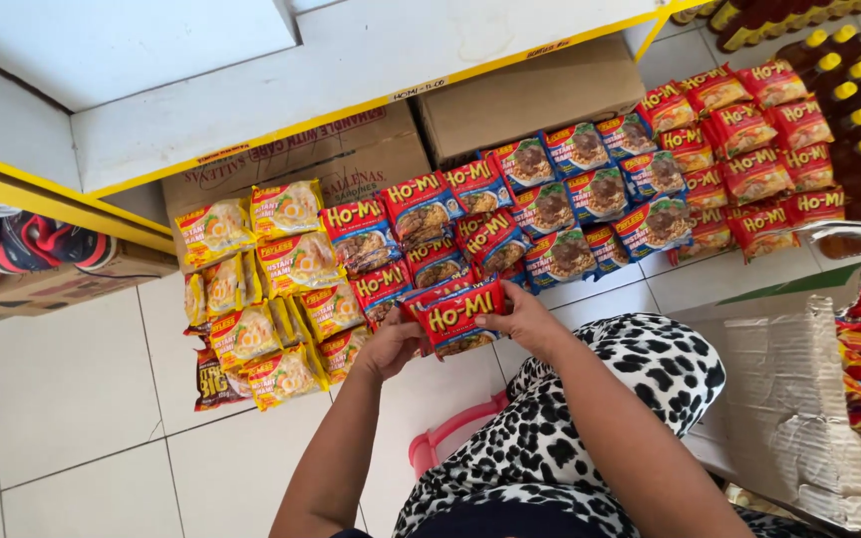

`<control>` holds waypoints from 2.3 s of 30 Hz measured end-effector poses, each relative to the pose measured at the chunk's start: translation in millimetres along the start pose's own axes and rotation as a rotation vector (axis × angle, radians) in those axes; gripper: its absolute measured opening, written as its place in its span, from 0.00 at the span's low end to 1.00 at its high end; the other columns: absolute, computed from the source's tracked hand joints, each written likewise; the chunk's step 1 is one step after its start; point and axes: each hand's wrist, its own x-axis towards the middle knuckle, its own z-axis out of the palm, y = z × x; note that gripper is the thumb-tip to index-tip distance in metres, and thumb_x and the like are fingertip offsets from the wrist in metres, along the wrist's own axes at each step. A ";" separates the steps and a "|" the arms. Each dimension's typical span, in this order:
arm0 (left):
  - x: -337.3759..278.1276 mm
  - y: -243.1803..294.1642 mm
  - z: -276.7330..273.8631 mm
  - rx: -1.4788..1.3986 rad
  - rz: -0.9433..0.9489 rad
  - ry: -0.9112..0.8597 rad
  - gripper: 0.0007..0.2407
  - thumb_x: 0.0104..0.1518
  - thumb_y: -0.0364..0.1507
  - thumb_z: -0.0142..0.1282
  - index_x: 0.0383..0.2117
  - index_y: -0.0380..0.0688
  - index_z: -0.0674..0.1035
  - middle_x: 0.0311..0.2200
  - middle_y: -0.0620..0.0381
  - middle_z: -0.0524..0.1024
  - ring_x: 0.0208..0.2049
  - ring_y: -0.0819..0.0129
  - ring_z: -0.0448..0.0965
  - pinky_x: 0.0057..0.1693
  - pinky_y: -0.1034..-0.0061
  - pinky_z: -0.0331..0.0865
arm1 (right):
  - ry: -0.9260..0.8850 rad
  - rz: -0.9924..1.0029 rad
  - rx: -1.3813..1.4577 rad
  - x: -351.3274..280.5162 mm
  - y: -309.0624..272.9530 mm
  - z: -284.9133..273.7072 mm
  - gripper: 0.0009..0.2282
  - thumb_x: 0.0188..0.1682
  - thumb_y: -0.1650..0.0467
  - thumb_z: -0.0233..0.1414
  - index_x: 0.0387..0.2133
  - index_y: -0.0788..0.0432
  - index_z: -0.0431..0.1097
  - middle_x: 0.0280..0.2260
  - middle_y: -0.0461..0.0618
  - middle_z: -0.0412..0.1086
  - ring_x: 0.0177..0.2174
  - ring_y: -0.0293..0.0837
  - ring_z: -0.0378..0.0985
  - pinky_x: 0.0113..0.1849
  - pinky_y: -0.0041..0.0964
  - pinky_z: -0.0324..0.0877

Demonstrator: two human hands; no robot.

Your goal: Organizing and stacking instant noodle packets on the bottom shelf/floor area of a grocery store.

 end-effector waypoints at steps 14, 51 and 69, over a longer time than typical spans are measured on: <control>-59.6 79.4 124.7 0.438 0.229 -0.049 0.40 0.43 0.18 0.68 0.64 0.54 0.58 0.50 0.54 0.75 0.40 0.65 0.78 0.38 0.71 0.75 | -0.015 -0.198 0.010 -22.4 -26.7 2.0 0.36 0.37 0.68 0.67 0.62 0.55 0.60 0.43 0.42 0.74 0.33 0.35 0.71 0.28 0.30 0.65; 86.9 -117.0 591.4 1.447 0.964 -1.166 0.25 0.42 0.22 0.67 0.49 0.43 0.72 0.50 0.48 0.74 0.56 0.46 0.71 0.60 0.56 0.66 | 1.308 -0.428 -0.464 -363.0 61.4 -303.5 0.36 0.29 0.77 0.69 0.54 0.57 0.60 0.50 0.54 0.66 0.52 0.53 0.70 0.52 0.43 0.68; 124.7 -163.3 575.5 2.150 0.406 -1.141 0.24 0.42 0.37 0.65 0.46 0.39 0.76 0.40 0.45 0.81 0.45 0.50 0.81 0.58 0.57 0.66 | 0.738 0.026 -0.305 -294.5 111.7 -343.5 0.41 0.31 0.71 0.70 0.61 0.49 0.55 0.54 0.57 0.68 0.55 0.54 0.71 0.54 0.44 0.66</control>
